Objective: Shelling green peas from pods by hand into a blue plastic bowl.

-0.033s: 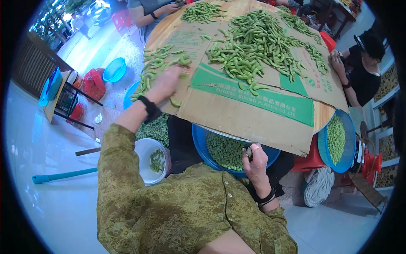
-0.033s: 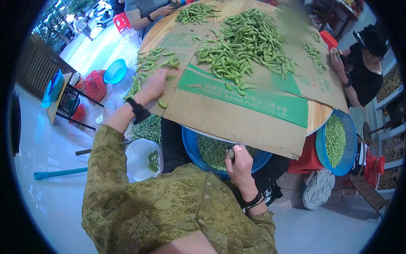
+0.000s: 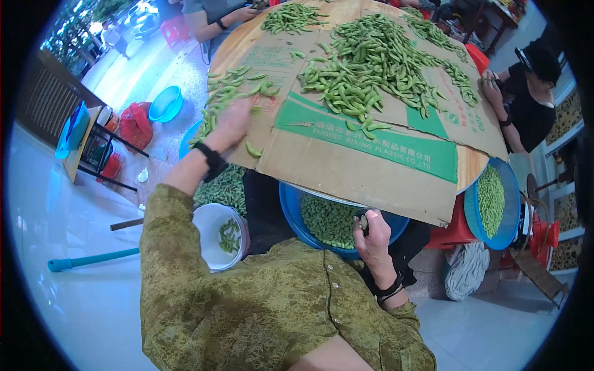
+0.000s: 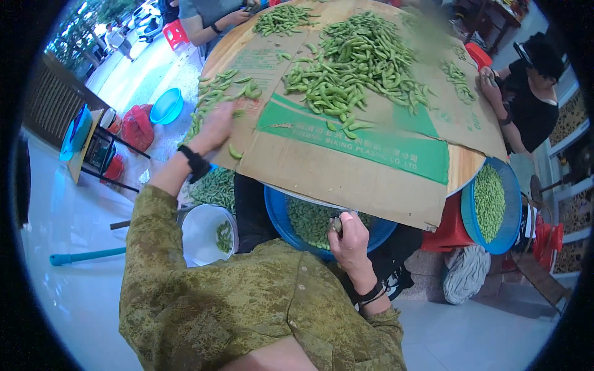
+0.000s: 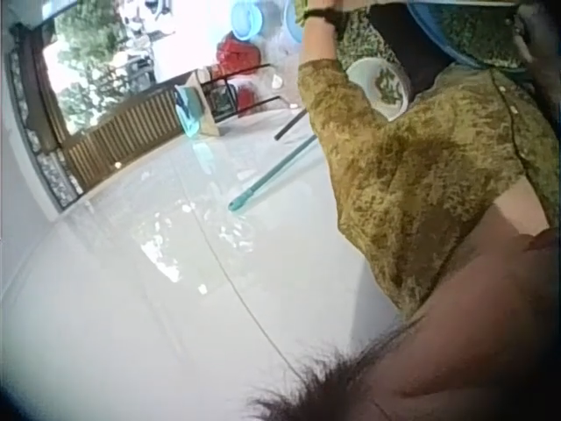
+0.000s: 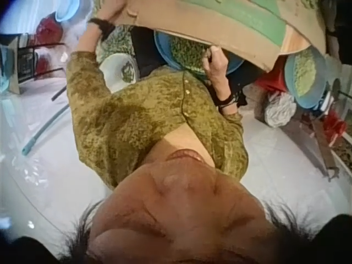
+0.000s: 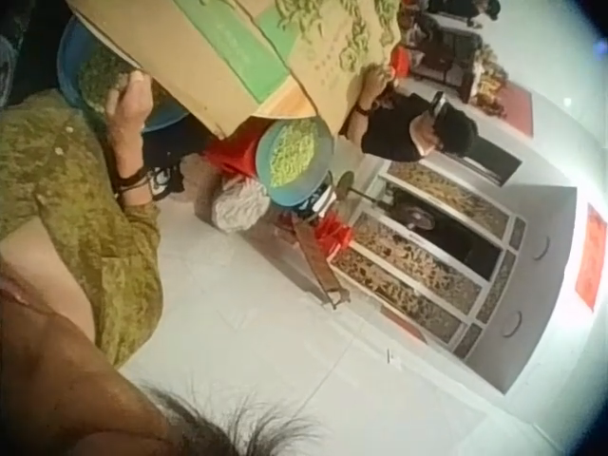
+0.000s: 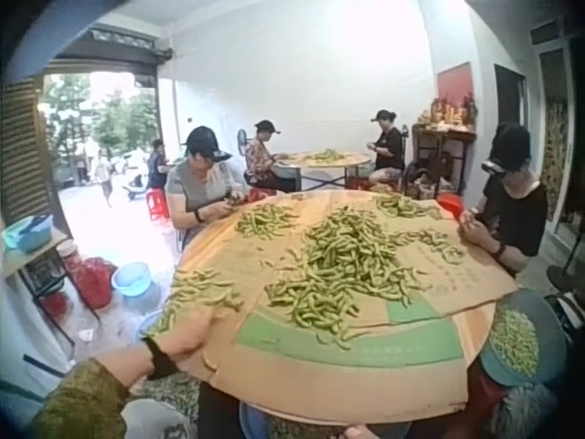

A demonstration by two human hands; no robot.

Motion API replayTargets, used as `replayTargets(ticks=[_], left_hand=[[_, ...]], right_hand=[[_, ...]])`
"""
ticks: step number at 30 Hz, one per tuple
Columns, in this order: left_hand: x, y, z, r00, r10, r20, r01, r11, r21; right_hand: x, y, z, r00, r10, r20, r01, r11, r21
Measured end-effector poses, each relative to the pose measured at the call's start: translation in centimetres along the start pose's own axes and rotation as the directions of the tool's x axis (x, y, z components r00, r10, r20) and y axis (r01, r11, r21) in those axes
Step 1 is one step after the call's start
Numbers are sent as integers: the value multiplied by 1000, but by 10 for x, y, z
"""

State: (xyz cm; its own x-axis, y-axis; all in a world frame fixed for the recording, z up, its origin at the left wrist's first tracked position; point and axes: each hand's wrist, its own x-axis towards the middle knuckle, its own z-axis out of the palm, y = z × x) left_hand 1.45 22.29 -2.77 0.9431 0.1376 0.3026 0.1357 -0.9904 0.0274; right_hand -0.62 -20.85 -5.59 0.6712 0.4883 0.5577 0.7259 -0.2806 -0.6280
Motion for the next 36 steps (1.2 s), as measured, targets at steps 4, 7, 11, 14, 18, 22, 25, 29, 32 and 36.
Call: replayTargets(ticks=[4, 7, 11, 14, 18, 22, 25, 29, 32, 36], left_hand=[[-33, -68, -10, 976, -203, 82, 178, 953, 244], [-37, -83, -18, 955, -282, 87, 219, 874, 433], [9, -38, -39, 999, 48, 14, -50, 944, 325], [54, 46, -39, 954, 297, -30, -298, 949, -104], [104, 144, -12, 884, 448, -136, -467, 834, -294], [145, 181, 16, 884, 431, -179, -454, 883, -120], [146, 190, 27, 957, 288, -27, -288, 943, -169], [114, 180, 22, 931, 364, -6, -352, 894, -276], [76, 176, 7, 924, 382, -17, -359, 852, -382], [42, 186, -26, 967, 250, -41, -222, 763, -607]], right_hand=[[-4, 4, -4, 999, 48, 24, -49, 998, 36], [-3, 3, -5, 1000, 24, 16, -25, 998, 64], [-1, 2, -4, 999, 25, 20, -26, 998, 58], [1, -2, -4, 998, 24, 60, -30, 995, 97], [3, -7, -6, 995, 69, 75, -80, 985, 150], [2, -10, -6, 984, 116, 136, -145, 963, 229], [-4, -2, 0, 964, 221, 150, -260, 907, 330], [-3, -1, -10, 866, 395, 308, -501, 692, 521], [5, -9, -10, 834, 446, 325, -540, 535, 650], [16, -9, -8, 788, 507, 349, -558, 348, 753]])
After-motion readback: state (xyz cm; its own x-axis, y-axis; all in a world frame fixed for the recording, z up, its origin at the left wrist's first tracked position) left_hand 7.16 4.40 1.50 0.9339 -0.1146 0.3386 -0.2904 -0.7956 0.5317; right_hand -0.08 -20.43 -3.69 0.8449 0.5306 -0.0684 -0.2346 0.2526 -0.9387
